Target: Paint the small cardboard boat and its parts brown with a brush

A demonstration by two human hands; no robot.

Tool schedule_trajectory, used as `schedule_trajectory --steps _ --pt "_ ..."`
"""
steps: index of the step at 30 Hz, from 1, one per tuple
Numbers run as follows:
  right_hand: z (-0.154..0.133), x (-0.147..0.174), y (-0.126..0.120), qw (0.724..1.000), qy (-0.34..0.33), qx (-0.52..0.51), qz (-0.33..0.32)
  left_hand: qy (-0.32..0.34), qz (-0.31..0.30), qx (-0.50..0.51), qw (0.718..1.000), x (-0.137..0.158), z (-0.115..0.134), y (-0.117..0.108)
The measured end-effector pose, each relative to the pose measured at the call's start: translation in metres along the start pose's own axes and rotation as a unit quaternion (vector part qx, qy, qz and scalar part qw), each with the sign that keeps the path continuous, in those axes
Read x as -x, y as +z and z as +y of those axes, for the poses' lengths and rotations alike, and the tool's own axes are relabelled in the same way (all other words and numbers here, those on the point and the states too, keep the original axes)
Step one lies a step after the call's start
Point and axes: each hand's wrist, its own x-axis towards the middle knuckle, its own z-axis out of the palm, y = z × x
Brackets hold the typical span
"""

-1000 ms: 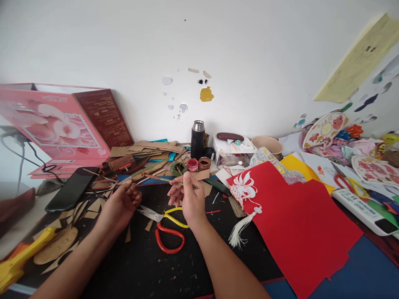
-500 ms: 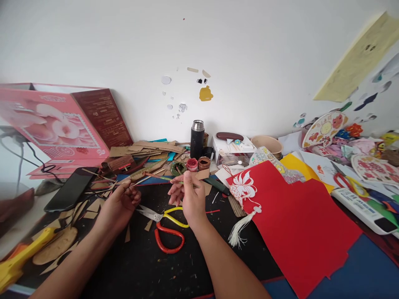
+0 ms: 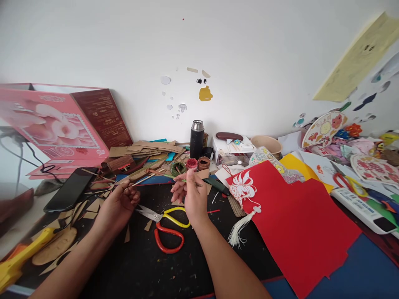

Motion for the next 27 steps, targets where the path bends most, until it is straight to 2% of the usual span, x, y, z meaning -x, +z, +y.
schedule_trajectory --steps 6,17,24,27 --pt "0.003 0.008 0.007 0.999 0.017 0.018 -0.047 -0.005 -0.001 -0.001 1.000 0.000 -0.001 0.000" --pt "-0.001 -0.007 -0.006 0.999 -0.026 -0.006 0.036 -0.004 0.006 -0.004 1.000 0.000 0.001 0.001" --pt "0.001 0.001 0.000 1.000 0.000 0.005 -0.015 -0.008 0.012 0.004 1.000 0.002 0.002 0.003" --pt "0.001 0.001 0.001 1.000 -0.001 0.007 -0.006 -0.011 0.010 0.002 1.000 0.002 0.003 0.003"
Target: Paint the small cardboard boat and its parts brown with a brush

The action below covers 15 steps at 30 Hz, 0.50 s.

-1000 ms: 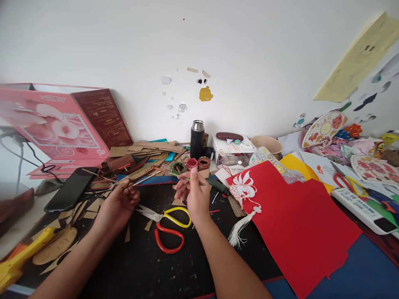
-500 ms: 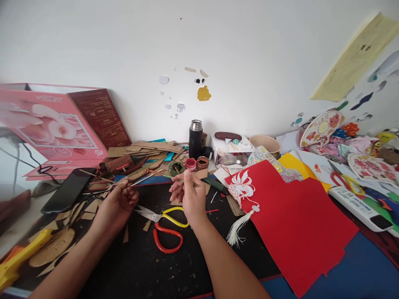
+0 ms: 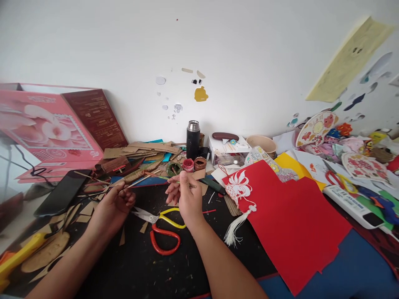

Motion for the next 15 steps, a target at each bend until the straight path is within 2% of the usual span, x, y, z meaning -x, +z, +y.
schedule_trajectory --steps 8,15 --pt "-0.002 -0.012 -0.012 0.997 -0.026 -0.020 0.064 0.001 0.007 -0.006 1.000 0.000 0.002 0.001" --pt "-0.002 -0.003 -0.003 1.000 -0.010 0.004 0.017 0.009 0.005 -0.008 1.000 0.002 0.001 0.002"
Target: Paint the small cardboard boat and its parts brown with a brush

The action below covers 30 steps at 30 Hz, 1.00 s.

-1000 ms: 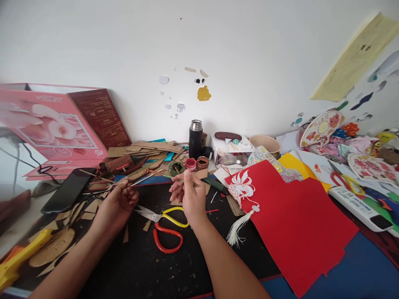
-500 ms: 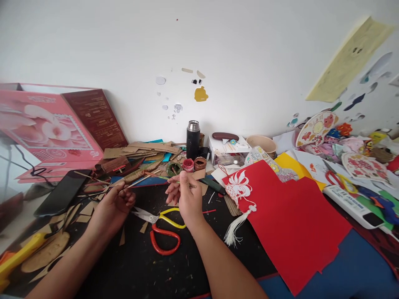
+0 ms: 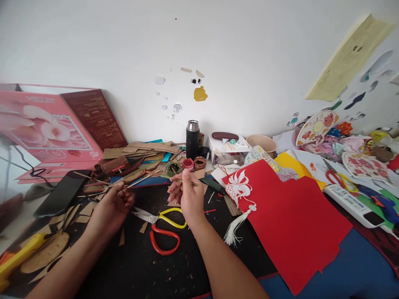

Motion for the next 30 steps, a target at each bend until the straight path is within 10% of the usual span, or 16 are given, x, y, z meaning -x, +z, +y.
schedule_trajectory --steps 30 --pt "-0.006 -0.007 -0.006 0.999 -0.025 0.009 0.046 0.025 -0.006 -0.012 1.000 -0.003 -0.003 -0.001"
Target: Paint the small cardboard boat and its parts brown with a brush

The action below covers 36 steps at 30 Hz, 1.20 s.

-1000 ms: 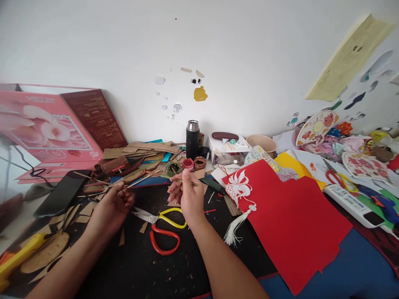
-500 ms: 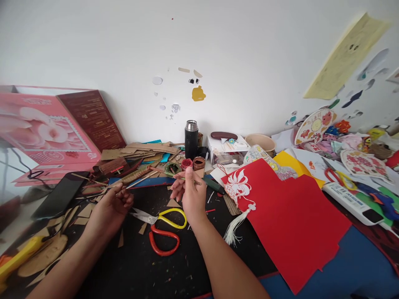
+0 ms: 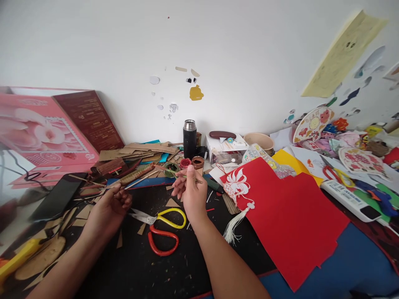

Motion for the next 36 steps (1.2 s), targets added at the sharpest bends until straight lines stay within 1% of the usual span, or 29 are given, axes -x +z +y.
schedule_trajectory --steps 5,8,15,21,25,27,33,36 --pt "0.000 0.008 0.006 0.999 0.010 0.013 -0.043 0.003 -0.004 -0.007 1.000 0.001 0.000 0.000" --pt "0.001 0.009 0.007 0.999 0.011 0.012 -0.052 0.008 -0.012 -0.011 1.000 0.001 0.000 0.000" --pt "-0.002 0.001 0.001 1.000 0.000 0.001 -0.004 0.011 -0.006 -0.011 1.000 0.001 0.000 0.000" --pt "-0.001 0.004 0.004 1.000 0.006 0.001 -0.022 0.006 0.004 -0.008 1.000 0.002 0.001 0.000" --pt "0.000 0.008 0.006 0.999 0.008 0.004 -0.044 0.012 -0.005 -0.012 1.000 0.002 0.000 0.000" --pt "0.000 0.007 0.005 0.999 0.008 0.004 -0.039 0.016 -0.009 -0.013 1.000 0.002 0.000 0.000" --pt "-0.001 -0.001 0.000 1.000 -0.001 -0.001 0.014 0.010 -0.009 -0.014 1.000 0.001 0.001 0.000" --pt "-0.002 -0.001 -0.001 1.000 0.002 -0.002 0.008 0.009 -0.004 -0.015 1.000 0.001 0.001 0.000"
